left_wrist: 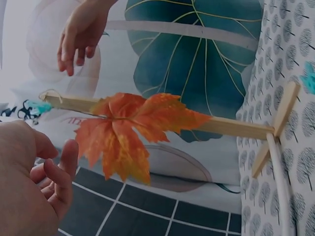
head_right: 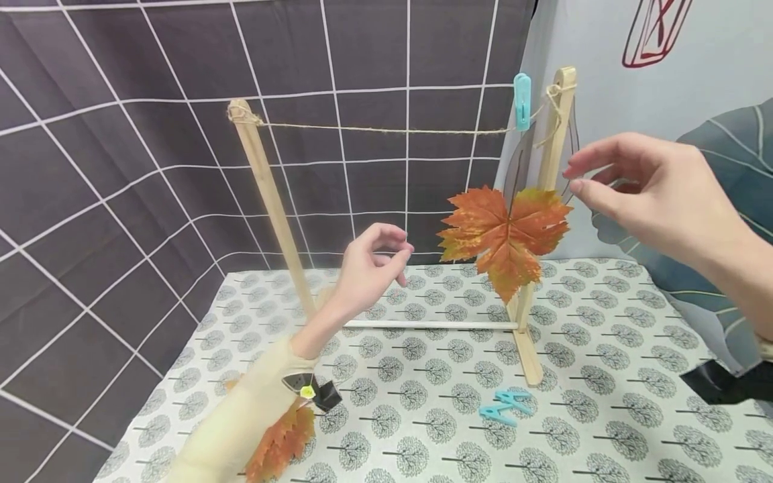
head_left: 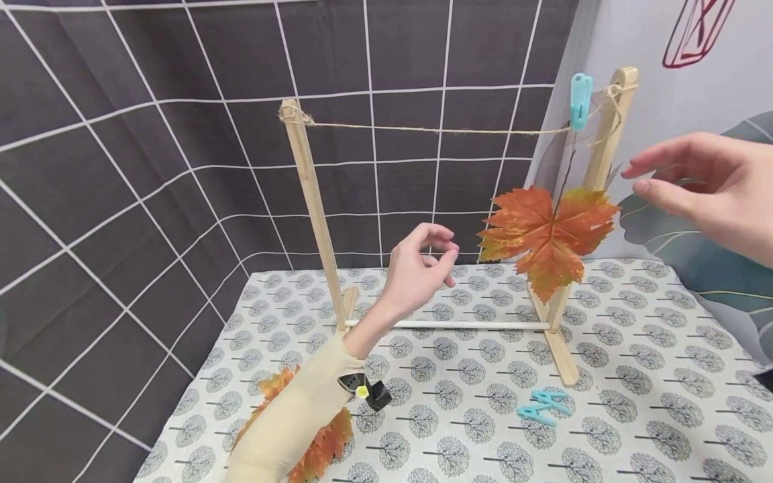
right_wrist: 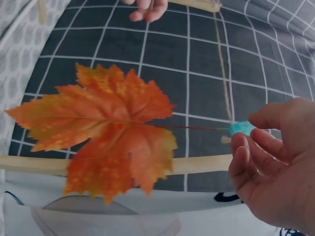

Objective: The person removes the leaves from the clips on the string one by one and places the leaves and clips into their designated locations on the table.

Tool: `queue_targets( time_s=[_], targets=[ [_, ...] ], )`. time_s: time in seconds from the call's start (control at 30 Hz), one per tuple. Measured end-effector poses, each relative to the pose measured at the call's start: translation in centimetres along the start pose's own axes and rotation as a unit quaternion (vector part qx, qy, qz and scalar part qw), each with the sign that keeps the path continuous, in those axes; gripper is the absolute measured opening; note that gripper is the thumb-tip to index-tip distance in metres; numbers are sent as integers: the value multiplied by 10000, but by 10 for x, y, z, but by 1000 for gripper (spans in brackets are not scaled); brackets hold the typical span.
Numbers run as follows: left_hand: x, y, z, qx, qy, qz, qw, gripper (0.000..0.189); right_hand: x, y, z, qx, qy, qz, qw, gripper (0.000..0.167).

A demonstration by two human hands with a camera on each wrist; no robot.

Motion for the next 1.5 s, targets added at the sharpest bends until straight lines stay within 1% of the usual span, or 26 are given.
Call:
queue_targets(
  time_s=[0.13, 0.27, 0.47, 0.57, 0.8, 0.9, 1.13, 1.33, 1.43, 1.5],
  targets=[
    [7, 6, -13, 91, -31, 63, 9999, 23, -5, -9, -12, 44, -26, 84, 10000, 33],
    [12, 13, -26, 214, -8, 87, 9997, 23, -8, -17, -23, -71, -26, 24, 10000, 34],
    [17, 19, -41, 379, 22, 119, 9992, 23, -10, -23, -33, 24, -42, 75, 10000, 34],
    [19, 22, -47, 406, 29, 151, 9991, 22, -11, -25, -37, 62, -53, 70, 9999, 35],
    [19, 27, -58, 430, 199, -90, 9988, 22, -17, -28, -49, 87, 52, 257, 9996, 32],
    [19, 28, -62, 432, 226, -70, 9988, 21, -19, -28, -54, 193, 71, 349, 9992, 31],
    [25, 33, -68, 376, 304, -205, 9986, 19, -24, -27, -67, 443, -81, 667, 9968, 33],
    [35, 40, -77, 428, 239, -236, 9985, 19, -31, -31, -79, 584, -28, 608, 9964, 35],
    [42, 43, -82, 276, 139, -183, 9994, 21, -32, -33, -83, 679, -94, 728, 9950, 36],
    [46, 44, -85, 165, 77, -151, 9997, 22, -32, -34, -85, 779, -175, 901, 9927, 37]
  ],
)
Point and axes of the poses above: each hand's wrist, its own z-axis away from the middle knuckle, its own x-axis out of the palm, y = z × x, the point moved 7 cm from there along -z, towards the middle knuckle, and after that the axes turned 14 degrees about -y, right-handed, at the moved point
